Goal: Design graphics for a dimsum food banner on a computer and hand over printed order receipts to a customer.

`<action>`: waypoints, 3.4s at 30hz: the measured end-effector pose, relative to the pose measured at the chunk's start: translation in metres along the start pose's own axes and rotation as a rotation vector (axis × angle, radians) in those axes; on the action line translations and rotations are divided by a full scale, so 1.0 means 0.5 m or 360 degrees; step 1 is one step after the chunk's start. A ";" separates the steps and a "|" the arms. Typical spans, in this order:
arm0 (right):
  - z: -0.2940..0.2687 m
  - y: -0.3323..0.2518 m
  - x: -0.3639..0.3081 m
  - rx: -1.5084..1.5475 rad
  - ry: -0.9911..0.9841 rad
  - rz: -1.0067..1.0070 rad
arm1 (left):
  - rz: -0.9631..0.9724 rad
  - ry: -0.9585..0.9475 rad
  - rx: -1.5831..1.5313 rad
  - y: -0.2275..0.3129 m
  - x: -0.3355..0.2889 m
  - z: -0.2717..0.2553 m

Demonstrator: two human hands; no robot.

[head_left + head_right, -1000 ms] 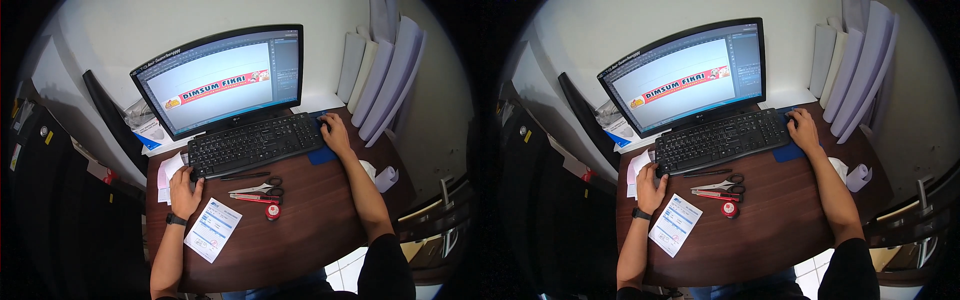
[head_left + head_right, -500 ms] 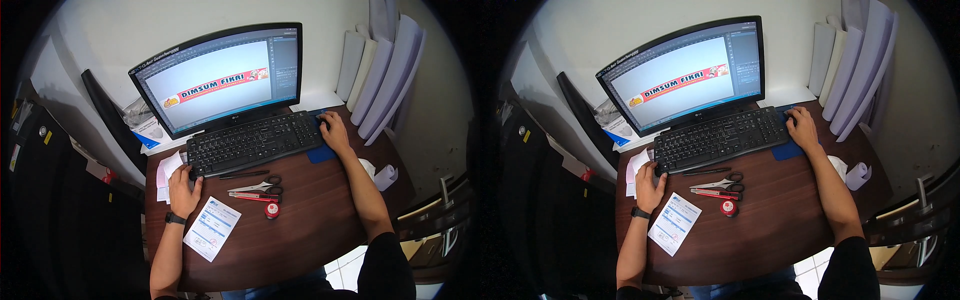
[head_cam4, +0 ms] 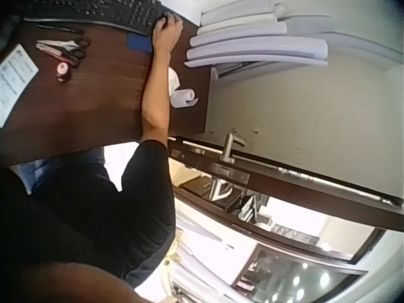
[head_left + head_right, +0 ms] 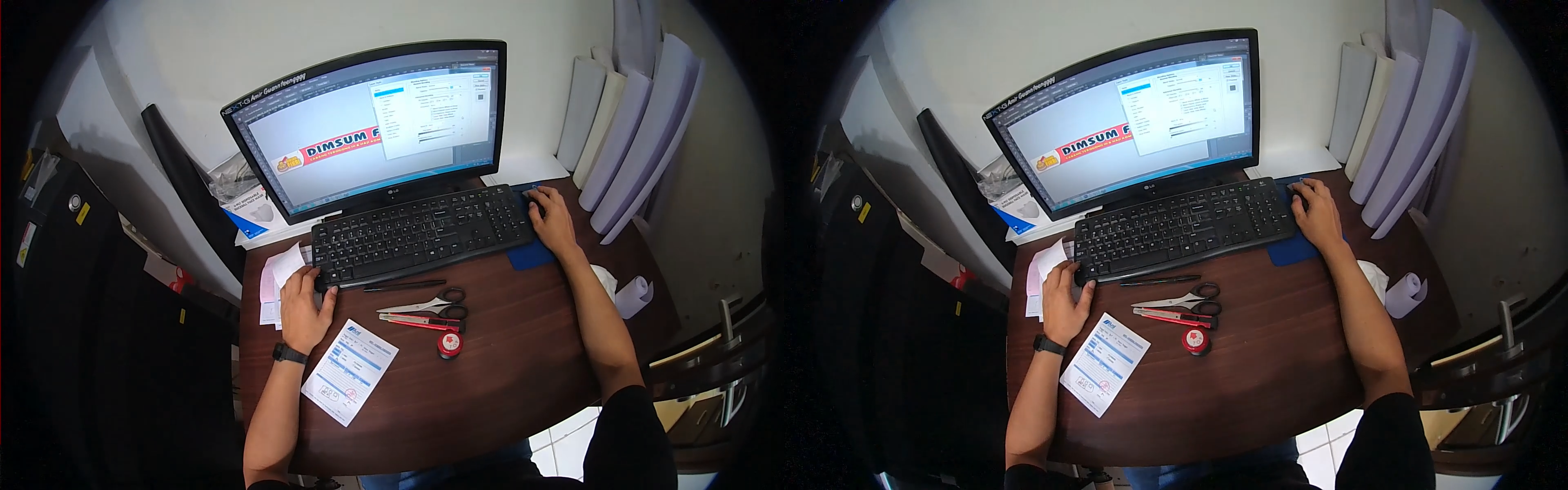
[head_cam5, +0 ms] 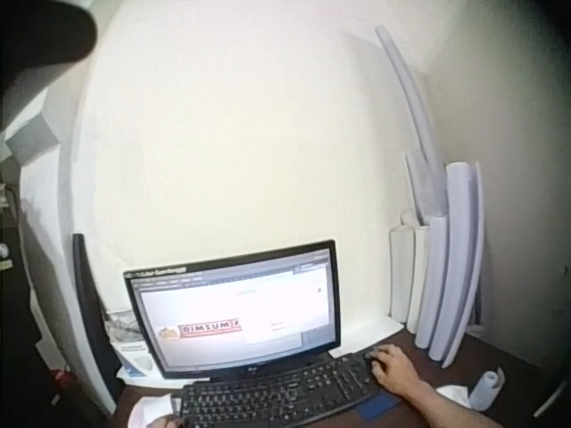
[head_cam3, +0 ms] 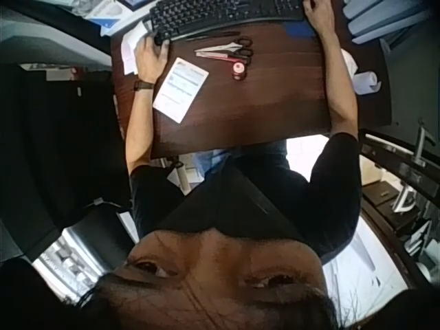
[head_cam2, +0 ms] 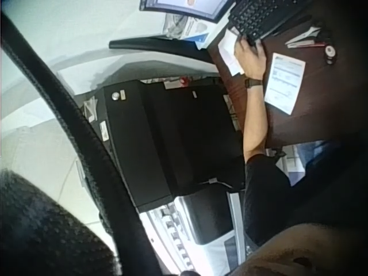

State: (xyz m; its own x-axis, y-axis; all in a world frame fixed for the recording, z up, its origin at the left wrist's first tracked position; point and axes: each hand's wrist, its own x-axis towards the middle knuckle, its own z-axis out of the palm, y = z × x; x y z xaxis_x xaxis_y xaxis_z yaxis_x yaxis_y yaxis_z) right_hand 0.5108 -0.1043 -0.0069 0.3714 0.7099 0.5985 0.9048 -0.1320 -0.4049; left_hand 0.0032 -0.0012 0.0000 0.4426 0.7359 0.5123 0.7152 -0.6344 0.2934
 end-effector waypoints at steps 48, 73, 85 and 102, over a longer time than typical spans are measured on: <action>-0.008 0.001 0.000 0.0058 -0.0050 -0.0062 | 0.0026 0.0025 0.0013 0.005 0.001 -0.003; -0.007 -0.001 -0.002 -0.0004 -0.0070 -0.0056 | 0.0028 0.0030 0.0007 0.005 0.001 -0.001; -0.007 -0.006 -0.001 0.0009 -0.0093 -0.0017 | 0.0002 0.0000 -0.0009 0.005 0.002 -0.003; -0.004 -0.002 0.001 0.0032 -0.0029 -0.0002 | 0.0075 -0.0023 0.0005 0.000 -0.001 -0.004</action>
State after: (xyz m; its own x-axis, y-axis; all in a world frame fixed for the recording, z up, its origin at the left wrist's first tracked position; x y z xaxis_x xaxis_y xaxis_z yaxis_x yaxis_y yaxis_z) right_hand 0.5105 -0.1051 -0.0048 0.3660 0.7225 0.5865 0.9009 -0.1171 -0.4179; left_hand 0.0018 -0.0021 0.0014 0.4833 0.7088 0.5138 0.6952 -0.6675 0.2668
